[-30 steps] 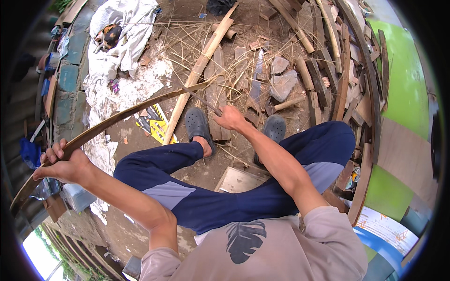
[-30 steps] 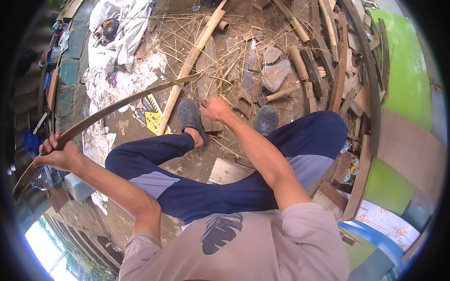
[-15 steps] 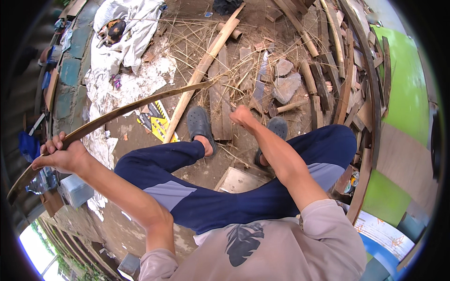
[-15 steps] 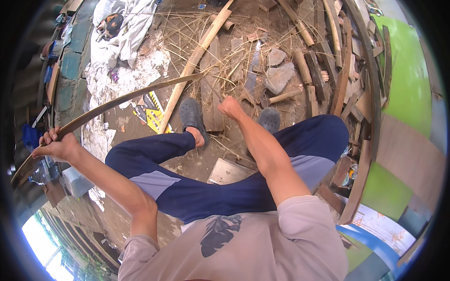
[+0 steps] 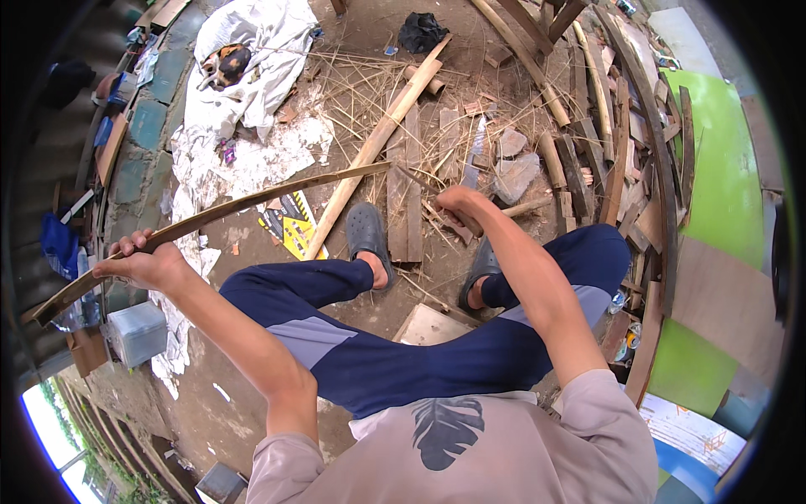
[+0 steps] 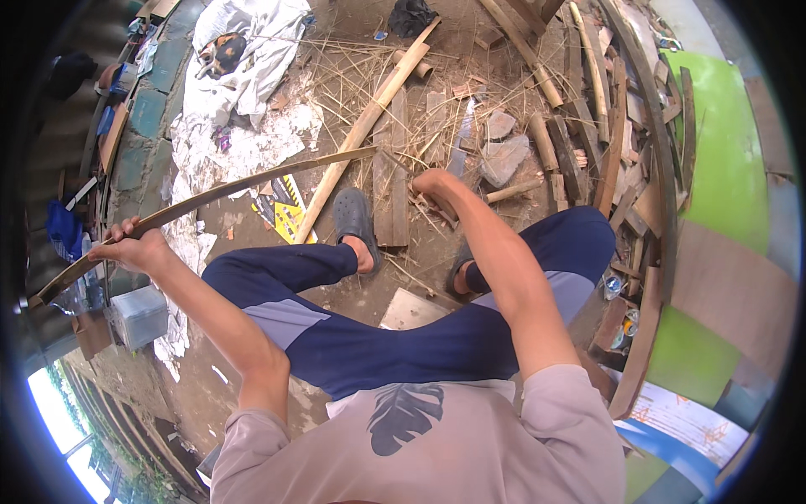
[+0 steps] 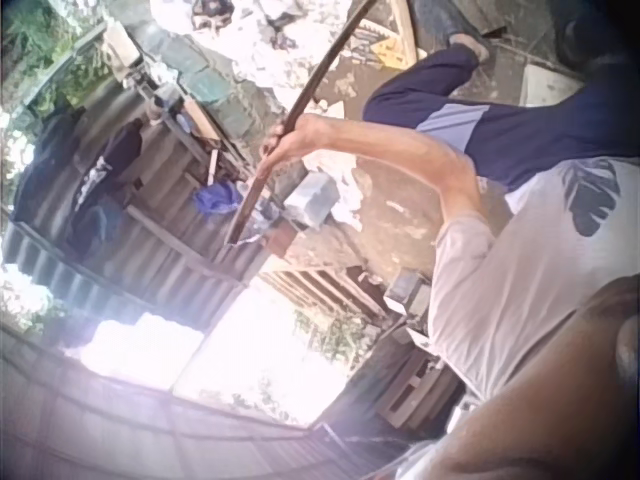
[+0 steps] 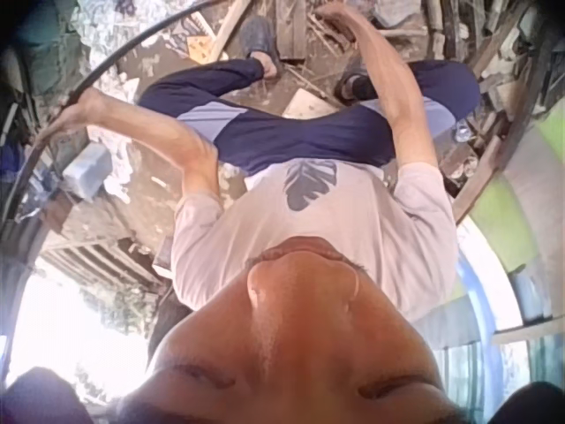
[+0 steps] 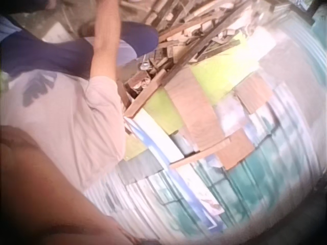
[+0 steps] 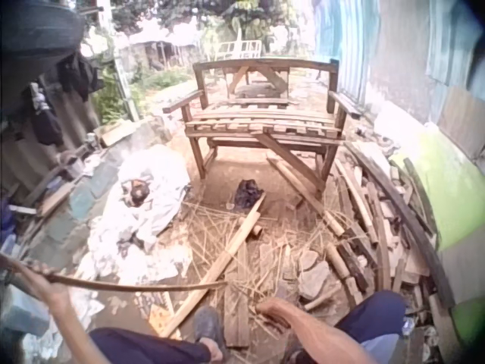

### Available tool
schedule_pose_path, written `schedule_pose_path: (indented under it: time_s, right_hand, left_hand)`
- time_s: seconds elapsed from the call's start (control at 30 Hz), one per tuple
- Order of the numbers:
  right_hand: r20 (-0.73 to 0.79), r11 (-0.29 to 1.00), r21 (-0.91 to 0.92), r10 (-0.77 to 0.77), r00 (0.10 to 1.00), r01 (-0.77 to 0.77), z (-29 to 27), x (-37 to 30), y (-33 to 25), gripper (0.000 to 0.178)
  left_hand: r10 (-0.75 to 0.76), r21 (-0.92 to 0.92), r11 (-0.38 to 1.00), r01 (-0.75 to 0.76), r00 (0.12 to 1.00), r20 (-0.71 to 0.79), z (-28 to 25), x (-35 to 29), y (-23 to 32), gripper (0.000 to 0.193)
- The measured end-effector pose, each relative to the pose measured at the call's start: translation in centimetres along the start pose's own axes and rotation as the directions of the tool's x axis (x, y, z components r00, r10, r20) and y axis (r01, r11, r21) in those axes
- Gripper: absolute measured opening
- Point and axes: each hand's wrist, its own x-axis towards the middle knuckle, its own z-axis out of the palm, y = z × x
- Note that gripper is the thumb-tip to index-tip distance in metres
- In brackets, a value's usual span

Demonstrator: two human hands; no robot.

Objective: The person sits cross-legged and uses a knife to shave and split a long bamboo pole, peeling off thin strips and creating a tapered end. The person repeatedly adjusts the bamboo and continues shaving along its length.

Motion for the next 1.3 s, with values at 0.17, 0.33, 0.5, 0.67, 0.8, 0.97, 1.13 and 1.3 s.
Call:
schedule_pose_path:
  time_s: [0.17,0.33,0.5,0.67,0.8,0.97,1.13,1.3]
  right_hand:
    - [-0.209,0.996,-0.01,-0.089,0.974,0.089,-5.5,-11.1,-1.7,0.042]
    - [-0.504,0.942,0.152,-0.186,0.843,0.298,-6.4,-15.5,2.2,0.038]
    - [-0.636,0.815,0.316,-0.198,0.746,0.486,-3.7,-16.0,4.5,0.028]
    - [-0.54,0.837,0.36,-0.175,0.824,0.413,-3.2,-14.8,5.1,0.035]
    - [-0.494,0.913,0.205,-0.214,0.842,0.352,-2.2,-14.8,3.4,0.036]
    - [-0.438,0.921,0.069,-0.318,0.841,0.384,-0.4,-13.8,1.5,0.037]
    - [-0.392,0.931,-0.051,-0.353,0.85,0.362,0.7,-13.1,1.1,0.039]
    - [-0.339,0.909,-0.158,-0.417,0.843,0.386,3.0,-13.1,0.8,0.039]
  left_hand:
    - [-0.07,-0.057,0.996,0.066,0.995,-0.069,-2.4,0.8,1.4,0.053]
    - [-0.317,-0.093,0.948,0.306,0.937,-0.149,-3.3,1.2,-1.7,0.057]
    - [-0.497,-0.17,0.865,0.471,0.851,-0.17,-6.3,4.3,-6.2,0.067]
    - [-0.504,-0.167,0.86,0.483,0.854,-0.126,-5.3,2.5,-4.2,0.066]
    - [-0.429,-0.122,0.901,0.416,0.894,-0.126,-4.7,1.3,-1.4,0.065]
    - [-0.314,-0.088,0.946,0.312,0.949,-0.012,-2.7,-1.6,2.9,0.061]
    - [-0.203,-0.027,0.978,0.206,0.976,0.084,-0.5,-5.1,3.8,0.059]
    - [-0.161,-0.016,0.986,0.164,0.979,0.123,1.1,-6.8,3.7,0.056]
